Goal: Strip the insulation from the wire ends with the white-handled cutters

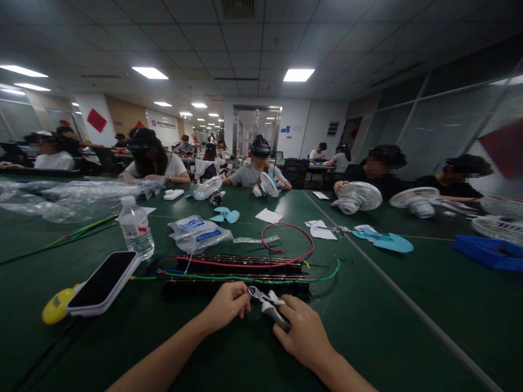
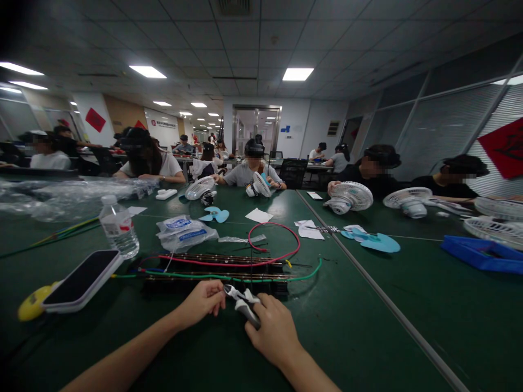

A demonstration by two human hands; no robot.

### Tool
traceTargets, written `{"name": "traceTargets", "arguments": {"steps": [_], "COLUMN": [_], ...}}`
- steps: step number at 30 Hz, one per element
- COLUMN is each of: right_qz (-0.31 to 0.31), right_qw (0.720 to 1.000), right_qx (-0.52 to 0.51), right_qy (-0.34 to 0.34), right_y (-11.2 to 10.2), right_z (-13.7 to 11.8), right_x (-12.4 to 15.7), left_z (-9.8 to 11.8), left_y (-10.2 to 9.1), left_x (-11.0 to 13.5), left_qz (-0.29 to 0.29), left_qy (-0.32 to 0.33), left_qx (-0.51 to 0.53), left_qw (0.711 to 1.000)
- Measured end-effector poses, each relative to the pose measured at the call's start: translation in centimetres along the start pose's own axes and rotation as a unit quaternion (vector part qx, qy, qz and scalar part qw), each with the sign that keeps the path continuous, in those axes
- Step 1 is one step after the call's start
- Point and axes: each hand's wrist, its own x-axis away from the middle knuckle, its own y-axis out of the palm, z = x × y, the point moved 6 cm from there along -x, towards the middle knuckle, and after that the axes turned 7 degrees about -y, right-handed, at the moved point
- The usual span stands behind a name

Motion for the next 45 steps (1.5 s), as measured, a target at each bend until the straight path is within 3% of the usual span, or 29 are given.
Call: {"name": "traceTargets", "arguments": {"steps": [12,20,27,45], "right_qz": [-0.023,-0.032,0.007,0.034], "right_qw": [0.999,0.998,1.0,0.998], "right_qx": [0.039,0.043,0.003,-0.04], "right_qy": [0.015,0.028,-0.003,-0.023], "right_y": [-0.3,-0.4,-0.2,-0.3], "right_z": [-0.4,-0.2,-0.2,-0.2], "right_x": [-0.1,-0.1,-0.1,-0.1], "left_z": [-0.2,1.1,0.2,0.8], "left_y": [0.0,-0.2,-0.2,-0.2], "left_x": [-0.1,0.3,0.2,0.4], "left_qz": [0.014,0.024,0.024,0.032], "left_qy": [-0.008,0.02,0.0,0.019], "left_qx": [0.012,0.025,0.007,-0.024], "left_qw": [1.0,0.999,1.0,0.999]}}
